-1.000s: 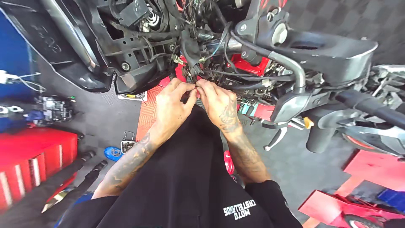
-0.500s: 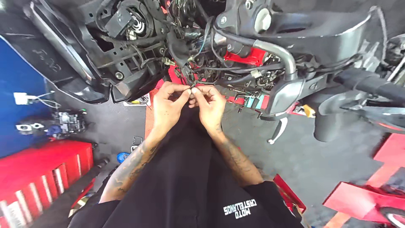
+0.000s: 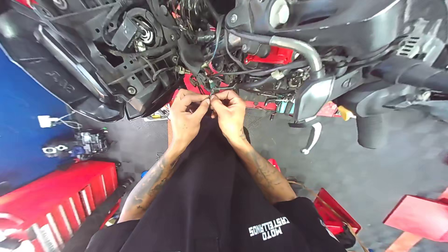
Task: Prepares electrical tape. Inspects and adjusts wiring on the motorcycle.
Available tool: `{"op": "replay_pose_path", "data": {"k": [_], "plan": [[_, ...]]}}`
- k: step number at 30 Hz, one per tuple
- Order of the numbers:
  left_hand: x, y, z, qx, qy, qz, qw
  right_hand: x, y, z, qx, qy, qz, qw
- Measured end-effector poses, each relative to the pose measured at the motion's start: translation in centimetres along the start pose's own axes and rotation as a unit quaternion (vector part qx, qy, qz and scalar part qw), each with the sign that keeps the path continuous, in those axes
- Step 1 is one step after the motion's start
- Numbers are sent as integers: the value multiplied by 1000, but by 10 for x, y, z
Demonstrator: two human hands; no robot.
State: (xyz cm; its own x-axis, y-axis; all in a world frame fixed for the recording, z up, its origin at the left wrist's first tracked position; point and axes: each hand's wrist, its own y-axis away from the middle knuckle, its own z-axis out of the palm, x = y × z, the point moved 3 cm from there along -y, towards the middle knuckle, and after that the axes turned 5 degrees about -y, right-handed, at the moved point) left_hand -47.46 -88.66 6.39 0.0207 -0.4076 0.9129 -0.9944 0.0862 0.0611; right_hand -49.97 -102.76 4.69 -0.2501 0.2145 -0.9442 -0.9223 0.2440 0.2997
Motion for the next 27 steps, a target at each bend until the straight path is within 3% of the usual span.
{"op": "replay_pose_path", "data": {"k": [6,9,11,14,19,22,27], "plan": [[-11,2,14,-54,267,-181,945,4,-4,0,-2,0,-12,1000],[-8,-5,9,-115,309,-239,913,2,-1,-2,4,3,-36,999],[-8,-8,4,-146,317,-264,899,1,3,-4,14,21,-110,994],[-8,-9,2,-163,297,-258,905,-8,9,-6,-5,84,-202,976],[-7,-7,-1,-157,265,-208,928,-21,3,-3,-19,217,-227,949],[-7,-4,-2,-137,243,-171,945,-26,0,-5,-15,269,-196,943],[-6,-3,0,-127,236,-149,952,-45,-6,-8,-81,351,-55,931]]}}
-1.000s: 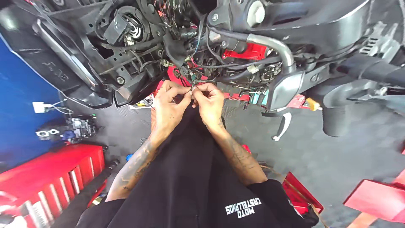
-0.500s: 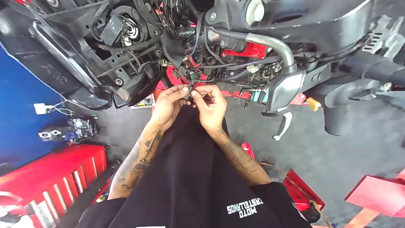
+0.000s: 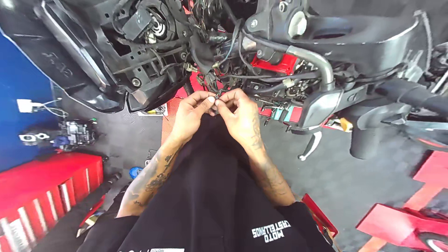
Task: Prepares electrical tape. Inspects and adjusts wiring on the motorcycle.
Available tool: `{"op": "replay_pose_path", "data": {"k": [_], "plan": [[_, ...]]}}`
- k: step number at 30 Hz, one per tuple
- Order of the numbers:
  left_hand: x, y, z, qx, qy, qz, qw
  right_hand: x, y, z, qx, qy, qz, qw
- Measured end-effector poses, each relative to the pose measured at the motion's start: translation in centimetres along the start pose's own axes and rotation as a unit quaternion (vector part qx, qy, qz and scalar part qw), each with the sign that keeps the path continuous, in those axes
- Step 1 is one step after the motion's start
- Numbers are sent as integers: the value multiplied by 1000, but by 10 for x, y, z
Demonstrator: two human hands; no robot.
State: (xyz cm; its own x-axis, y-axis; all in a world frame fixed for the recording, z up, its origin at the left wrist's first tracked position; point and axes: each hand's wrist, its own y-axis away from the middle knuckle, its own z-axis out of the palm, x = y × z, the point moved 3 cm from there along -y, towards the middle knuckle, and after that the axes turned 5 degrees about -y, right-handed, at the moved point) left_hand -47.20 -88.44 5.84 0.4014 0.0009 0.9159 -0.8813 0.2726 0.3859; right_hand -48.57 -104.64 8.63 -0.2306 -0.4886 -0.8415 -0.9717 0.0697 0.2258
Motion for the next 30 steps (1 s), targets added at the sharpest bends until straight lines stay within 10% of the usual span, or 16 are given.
{"op": "replay_pose_path", "data": {"k": [30], "plan": [[14,-16,0,-37,-67,-62,995,24,-2,2,-66,-298,-9,952]]}}
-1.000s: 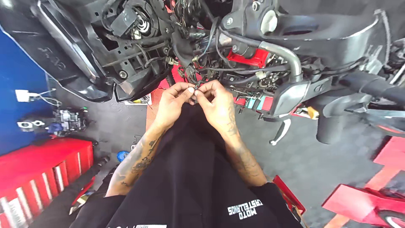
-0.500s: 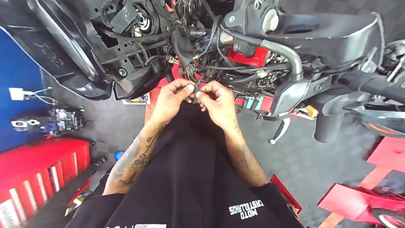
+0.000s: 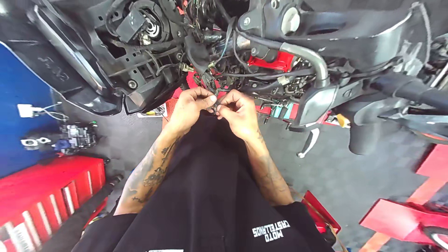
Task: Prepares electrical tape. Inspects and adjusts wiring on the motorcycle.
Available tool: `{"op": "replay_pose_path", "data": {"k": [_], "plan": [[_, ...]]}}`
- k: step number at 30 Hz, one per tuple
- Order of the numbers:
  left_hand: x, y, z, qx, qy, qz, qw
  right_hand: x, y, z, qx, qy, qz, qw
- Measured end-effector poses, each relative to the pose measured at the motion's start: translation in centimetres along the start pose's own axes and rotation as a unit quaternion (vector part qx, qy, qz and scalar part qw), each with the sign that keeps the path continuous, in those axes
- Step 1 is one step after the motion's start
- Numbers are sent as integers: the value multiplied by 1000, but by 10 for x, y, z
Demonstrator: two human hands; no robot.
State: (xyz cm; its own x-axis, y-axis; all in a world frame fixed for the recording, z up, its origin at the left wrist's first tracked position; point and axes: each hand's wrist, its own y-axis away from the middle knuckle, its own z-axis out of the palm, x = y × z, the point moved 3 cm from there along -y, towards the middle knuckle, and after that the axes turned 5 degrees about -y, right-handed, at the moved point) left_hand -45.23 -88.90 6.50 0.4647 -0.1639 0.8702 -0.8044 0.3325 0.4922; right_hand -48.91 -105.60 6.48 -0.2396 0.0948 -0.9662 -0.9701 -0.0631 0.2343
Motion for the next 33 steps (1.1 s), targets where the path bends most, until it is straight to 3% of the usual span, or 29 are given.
{"op": "replay_pose_path", "data": {"k": [11,18,26,30,33], "plan": [[-1,-1,3,16,26,-27,999,-1,-1,-5,-13,14,4,1000],[-7,14,-6,-16,39,68,997,-21,7,-2,-2,87,2,996],[-18,22,-3,21,11,160,987,-30,-7,4,-56,-8,79,995],[-17,24,-1,86,-103,222,966,-33,-15,17,-40,19,91,995],[-17,24,0,112,-145,225,957,-32,-20,22,-22,93,79,992]]}}
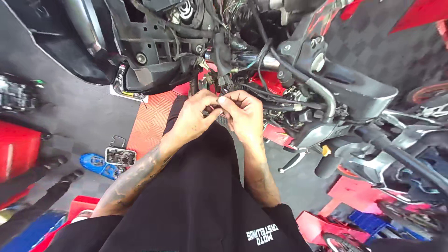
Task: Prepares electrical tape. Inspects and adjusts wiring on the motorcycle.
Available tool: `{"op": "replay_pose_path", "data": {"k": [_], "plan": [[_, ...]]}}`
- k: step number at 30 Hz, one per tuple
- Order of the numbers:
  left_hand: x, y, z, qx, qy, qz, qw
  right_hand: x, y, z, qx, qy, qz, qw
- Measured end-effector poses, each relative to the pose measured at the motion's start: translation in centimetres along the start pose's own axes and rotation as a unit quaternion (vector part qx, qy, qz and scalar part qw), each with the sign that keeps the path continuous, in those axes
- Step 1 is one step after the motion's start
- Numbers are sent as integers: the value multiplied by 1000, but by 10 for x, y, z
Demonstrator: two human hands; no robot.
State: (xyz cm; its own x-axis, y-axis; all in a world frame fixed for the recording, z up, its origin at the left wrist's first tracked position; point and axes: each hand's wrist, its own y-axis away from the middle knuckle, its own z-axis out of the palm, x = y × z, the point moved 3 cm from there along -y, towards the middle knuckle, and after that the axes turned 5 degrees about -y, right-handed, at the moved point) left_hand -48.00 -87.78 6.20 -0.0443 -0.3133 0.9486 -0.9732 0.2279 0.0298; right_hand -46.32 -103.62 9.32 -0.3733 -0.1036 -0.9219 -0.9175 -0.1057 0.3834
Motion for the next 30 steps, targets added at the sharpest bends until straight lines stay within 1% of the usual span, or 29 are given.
{"op": "replay_pose_path", "data": {"k": [2,5,7,9,12,13,14,16,18,20,22,24,28,30], "plan": [[-3,-1,0,2,24,-16,1000,0,-1,0,0,6,-10,1000],[-5,-3,1,9,81,-42,996,3,3,-6,-40,-57,-33,997],[-4,-3,1,14,104,-58,993,9,8,-11,-41,-92,-61,993],[-3,-4,1,17,130,-86,988,19,15,-17,-9,-106,-75,992],[-8,-3,5,20,177,-122,976,38,22,-16,66,-85,-49,993],[-9,-2,6,22,183,-127,975,44,22,-12,82,-95,-40,991],[-10,-2,8,26,182,-130,974,48,20,-7,89,-122,-29,988],[-11,-1,8,31,165,-136,976,53,14,1,90,-213,9,973],[-11,0,5,32,149,-137,979,58,8,8,85,-330,49,939],[-11,-1,3,33,149,-134,979,61,2,12,79,-398,78,911],[-11,-2,2,28,155,-134,978,61,-2,14,72,-404,88,908],[-12,-2,2,26,145,-128,981,59,-4,12,74,-382,88,917],[-10,-1,5,53,73,-82,993,54,-5,7,86,-319,76,941],[-9,1,6,59,76,-95,991,53,-4,7,82,-313,65,944]]}}
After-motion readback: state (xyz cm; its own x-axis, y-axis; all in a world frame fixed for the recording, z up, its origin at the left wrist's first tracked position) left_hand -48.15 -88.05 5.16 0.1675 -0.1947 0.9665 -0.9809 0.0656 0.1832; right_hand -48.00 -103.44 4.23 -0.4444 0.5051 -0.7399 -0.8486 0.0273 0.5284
